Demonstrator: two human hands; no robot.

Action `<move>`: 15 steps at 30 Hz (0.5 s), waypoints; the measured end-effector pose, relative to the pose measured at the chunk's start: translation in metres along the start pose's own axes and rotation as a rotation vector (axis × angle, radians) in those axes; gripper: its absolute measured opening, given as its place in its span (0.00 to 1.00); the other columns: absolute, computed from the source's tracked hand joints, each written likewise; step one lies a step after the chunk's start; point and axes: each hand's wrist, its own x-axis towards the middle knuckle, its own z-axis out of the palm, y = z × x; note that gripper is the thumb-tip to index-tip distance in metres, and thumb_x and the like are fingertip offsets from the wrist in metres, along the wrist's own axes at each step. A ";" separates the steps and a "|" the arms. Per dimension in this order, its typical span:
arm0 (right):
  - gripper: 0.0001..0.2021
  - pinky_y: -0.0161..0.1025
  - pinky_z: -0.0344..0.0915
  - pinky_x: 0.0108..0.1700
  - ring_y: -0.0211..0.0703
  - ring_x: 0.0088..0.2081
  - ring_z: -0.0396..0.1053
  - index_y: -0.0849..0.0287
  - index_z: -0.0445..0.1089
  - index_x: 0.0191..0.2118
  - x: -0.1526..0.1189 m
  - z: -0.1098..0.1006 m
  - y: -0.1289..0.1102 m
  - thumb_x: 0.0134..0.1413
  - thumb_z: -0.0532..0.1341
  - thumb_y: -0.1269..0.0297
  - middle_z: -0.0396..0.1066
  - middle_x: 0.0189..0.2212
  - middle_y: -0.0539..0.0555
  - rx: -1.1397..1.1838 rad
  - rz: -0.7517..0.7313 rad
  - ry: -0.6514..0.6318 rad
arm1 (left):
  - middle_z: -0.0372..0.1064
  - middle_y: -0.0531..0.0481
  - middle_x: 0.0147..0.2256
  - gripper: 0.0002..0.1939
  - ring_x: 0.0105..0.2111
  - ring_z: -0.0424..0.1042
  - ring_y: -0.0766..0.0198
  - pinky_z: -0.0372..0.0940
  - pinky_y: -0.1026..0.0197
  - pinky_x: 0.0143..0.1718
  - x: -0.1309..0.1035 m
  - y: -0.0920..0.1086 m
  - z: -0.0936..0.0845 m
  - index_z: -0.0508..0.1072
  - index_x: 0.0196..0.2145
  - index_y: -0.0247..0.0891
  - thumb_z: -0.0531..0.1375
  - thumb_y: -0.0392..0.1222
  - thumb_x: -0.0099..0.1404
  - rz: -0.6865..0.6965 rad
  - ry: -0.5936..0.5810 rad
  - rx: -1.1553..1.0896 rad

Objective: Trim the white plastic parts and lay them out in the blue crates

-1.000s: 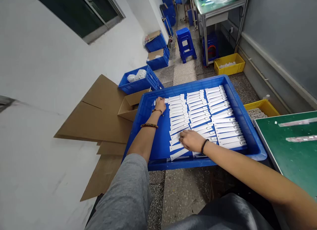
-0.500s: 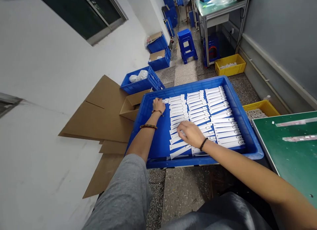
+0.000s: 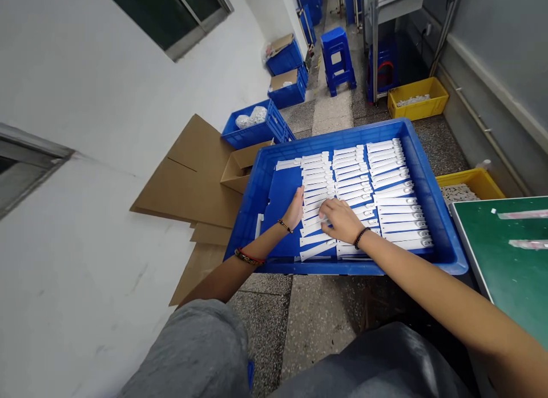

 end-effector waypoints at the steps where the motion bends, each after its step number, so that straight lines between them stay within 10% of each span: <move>1: 0.08 0.49 0.60 0.51 0.55 0.49 0.63 0.58 0.70 0.40 -0.002 0.001 0.001 0.55 0.64 0.64 0.70 0.45 0.60 0.000 -0.048 -0.072 | 0.48 0.47 0.70 0.31 0.70 0.47 0.61 0.49 0.55 0.69 -0.002 0.002 -0.003 0.55 0.68 0.40 0.36 0.56 0.75 0.017 0.010 0.018; 6: 0.11 0.49 0.58 0.54 0.56 0.54 0.63 0.58 0.73 0.35 -0.007 0.006 0.002 0.47 0.71 0.61 0.71 0.47 0.59 -0.033 -0.167 -0.292 | 0.61 0.45 0.64 0.21 0.66 0.57 0.56 0.50 0.53 0.69 -0.013 0.020 -0.057 0.70 0.56 0.41 0.51 0.51 0.72 0.159 0.123 0.219; 12: 0.07 0.49 0.58 0.51 0.56 0.50 0.65 0.59 0.73 0.31 -0.006 0.004 0.004 0.51 0.69 0.63 0.71 0.42 0.61 -0.097 -0.158 -0.323 | 0.73 0.42 0.46 0.19 0.42 0.74 0.58 0.71 0.56 0.44 -0.035 0.046 -0.160 0.71 0.49 0.36 0.45 0.44 0.70 0.255 0.294 0.513; 15: 0.07 0.50 0.58 0.51 0.57 0.50 0.64 0.60 0.73 0.30 -0.006 0.003 0.005 0.50 0.69 0.63 0.71 0.41 0.61 -0.110 -0.159 -0.304 | 0.74 0.43 0.37 0.11 0.39 0.73 0.55 0.68 0.51 0.47 -0.054 0.039 -0.173 0.74 0.36 0.37 0.52 0.39 0.64 0.251 0.216 0.727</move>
